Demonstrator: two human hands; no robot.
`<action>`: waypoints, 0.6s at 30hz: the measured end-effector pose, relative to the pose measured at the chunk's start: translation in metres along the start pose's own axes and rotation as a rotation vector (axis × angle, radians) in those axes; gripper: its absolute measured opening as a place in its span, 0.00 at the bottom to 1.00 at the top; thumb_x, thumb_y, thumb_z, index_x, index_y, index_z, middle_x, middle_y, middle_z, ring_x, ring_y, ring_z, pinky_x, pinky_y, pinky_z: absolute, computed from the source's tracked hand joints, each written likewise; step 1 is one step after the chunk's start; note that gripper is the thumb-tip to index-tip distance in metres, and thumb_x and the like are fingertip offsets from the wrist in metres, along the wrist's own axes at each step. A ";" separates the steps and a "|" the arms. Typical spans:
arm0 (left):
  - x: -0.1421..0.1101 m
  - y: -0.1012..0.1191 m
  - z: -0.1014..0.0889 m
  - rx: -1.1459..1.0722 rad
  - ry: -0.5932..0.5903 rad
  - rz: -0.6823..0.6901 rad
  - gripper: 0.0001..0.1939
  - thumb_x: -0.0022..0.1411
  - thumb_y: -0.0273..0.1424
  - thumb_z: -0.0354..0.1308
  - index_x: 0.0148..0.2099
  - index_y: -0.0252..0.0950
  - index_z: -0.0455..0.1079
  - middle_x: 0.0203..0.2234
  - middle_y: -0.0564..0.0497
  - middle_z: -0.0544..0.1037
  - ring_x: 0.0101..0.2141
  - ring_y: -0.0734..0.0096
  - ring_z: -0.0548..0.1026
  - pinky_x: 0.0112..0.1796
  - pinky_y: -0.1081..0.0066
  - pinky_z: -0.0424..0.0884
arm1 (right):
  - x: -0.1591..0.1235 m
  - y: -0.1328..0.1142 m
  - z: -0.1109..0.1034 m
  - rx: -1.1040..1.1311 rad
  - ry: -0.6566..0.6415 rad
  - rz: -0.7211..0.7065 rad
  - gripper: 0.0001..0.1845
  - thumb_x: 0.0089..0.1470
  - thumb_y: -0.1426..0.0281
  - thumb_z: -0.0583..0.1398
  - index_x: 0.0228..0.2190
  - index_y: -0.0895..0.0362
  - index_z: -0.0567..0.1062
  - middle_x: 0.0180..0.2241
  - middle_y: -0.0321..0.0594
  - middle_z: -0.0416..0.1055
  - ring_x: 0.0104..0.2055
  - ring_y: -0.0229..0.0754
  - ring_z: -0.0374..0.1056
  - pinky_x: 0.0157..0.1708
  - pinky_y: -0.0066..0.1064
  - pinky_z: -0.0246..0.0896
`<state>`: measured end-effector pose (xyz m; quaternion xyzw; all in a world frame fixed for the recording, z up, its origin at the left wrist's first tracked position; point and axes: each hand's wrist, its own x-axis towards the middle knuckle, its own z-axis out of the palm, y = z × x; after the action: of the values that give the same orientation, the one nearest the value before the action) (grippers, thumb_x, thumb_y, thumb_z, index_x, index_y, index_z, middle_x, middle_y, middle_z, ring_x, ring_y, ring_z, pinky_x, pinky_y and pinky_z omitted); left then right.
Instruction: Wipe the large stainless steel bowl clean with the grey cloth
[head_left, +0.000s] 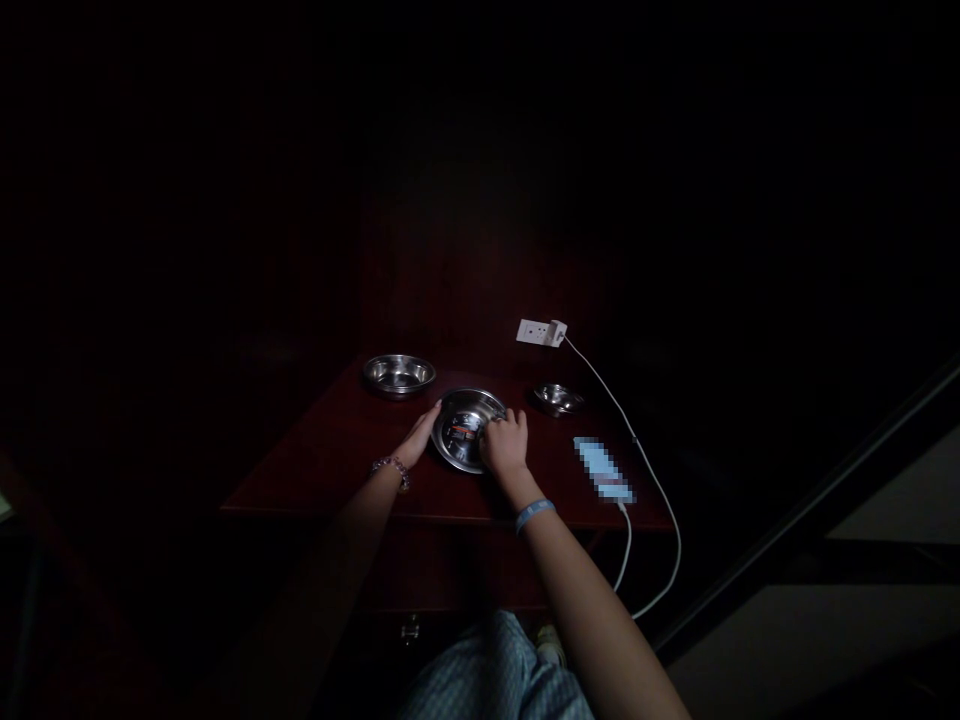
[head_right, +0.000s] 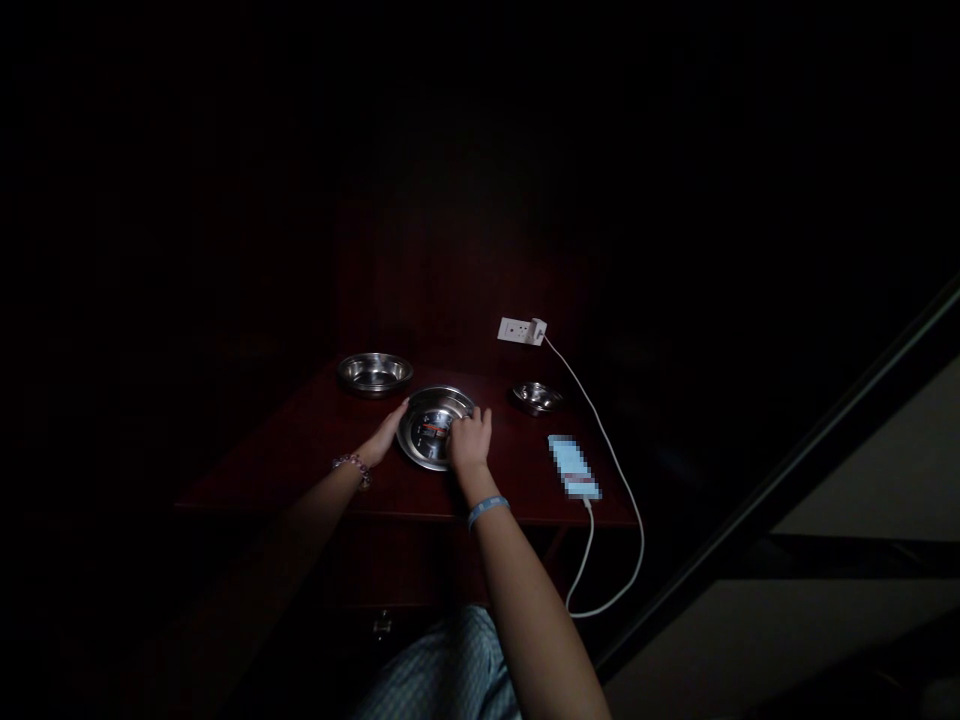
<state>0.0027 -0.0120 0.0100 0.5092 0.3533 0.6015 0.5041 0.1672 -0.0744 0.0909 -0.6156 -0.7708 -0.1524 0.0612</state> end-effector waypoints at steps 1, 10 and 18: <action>0.000 0.000 0.000 0.001 0.009 -0.005 0.29 0.61 0.51 0.53 0.56 0.39 0.74 0.57 0.48 0.75 0.63 0.55 0.65 0.63 0.62 0.56 | -0.001 -0.003 -0.002 0.007 -0.013 0.021 0.17 0.58 0.73 0.54 0.41 0.65 0.81 0.43 0.58 0.78 0.57 0.56 0.64 0.60 0.47 0.46; 0.006 -0.009 -0.003 -0.069 0.006 -0.028 0.28 0.60 0.51 0.54 0.50 0.36 0.78 0.50 0.46 0.80 0.60 0.52 0.68 0.62 0.61 0.60 | -0.008 -0.029 -0.013 0.146 -0.117 0.159 0.19 0.57 0.66 0.56 0.44 0.63 0.80 0.43 0.58 0.78 0.48 0.53 0.75 0.45 0.37 0.65; 0.013 -0.019 -0.006 -0.148 0.040 -0.028 0.29 0.57 0.52 0.57 0.51 0.36 0.77 0.50 0.45 0.80 0.59 0.52 0.69 0.61 0.59 0.62 | -0.010 -0.034 -0.006 0.449 -0.163 0.185 0.22 0.56 0.60 0.56 0.42 0.62 0.80 0.44 0.56 0.78 0.48 0.53 0.75 0.47 0.38 0.67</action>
<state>0.0020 0.0059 -0.0060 0.4535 0.3250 0.6288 0.5416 0.1364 -0.0918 0.0885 -0.6647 -0.7281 0.0791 0.1476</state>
